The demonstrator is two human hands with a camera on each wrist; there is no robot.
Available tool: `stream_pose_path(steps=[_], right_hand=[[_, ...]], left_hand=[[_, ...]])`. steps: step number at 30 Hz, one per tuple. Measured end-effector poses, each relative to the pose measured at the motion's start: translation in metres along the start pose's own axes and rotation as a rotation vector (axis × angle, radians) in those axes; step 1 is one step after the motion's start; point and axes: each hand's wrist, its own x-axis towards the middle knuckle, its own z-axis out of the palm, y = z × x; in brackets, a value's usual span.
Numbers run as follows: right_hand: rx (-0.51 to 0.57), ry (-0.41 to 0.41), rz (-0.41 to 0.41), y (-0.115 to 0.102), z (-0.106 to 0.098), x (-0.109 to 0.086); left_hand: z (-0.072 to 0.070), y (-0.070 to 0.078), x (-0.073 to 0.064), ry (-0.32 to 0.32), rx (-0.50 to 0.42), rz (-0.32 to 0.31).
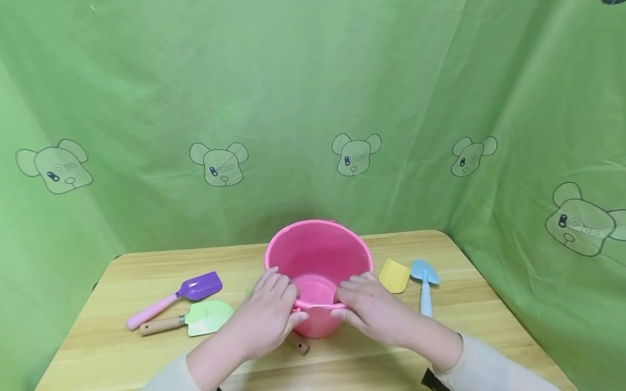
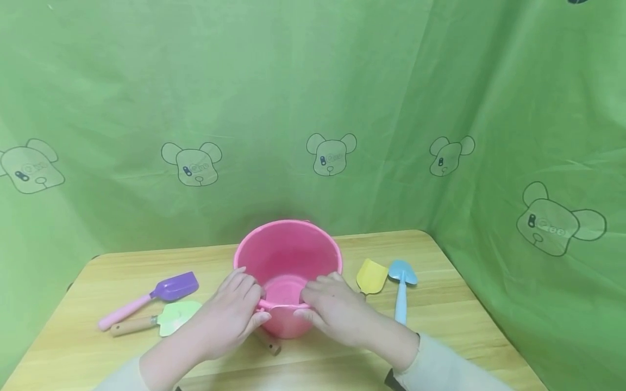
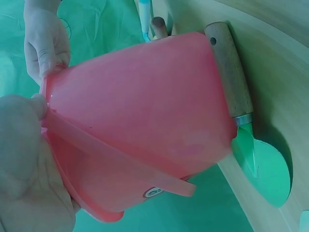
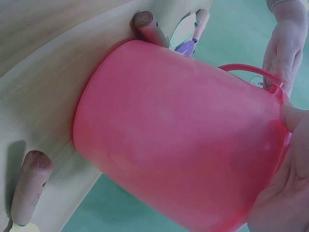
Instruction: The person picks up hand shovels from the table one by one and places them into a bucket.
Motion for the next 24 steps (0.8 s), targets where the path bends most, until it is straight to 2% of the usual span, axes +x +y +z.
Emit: stream_pose_path(steps=[5,24], right_hand=[[-0.014,0.015,-0.010,-0.0026,0.0021,0.0024],[-0.047,0.014,-0.007,-0.0056,0.0052,0.0057]], left_hand=[[-0.0005,-0.0018,-0.0036,-0.001,-0.006,-0.014],[-0.0032,-0.0032,-0.0088,0.027,-0.021,-0.007]])
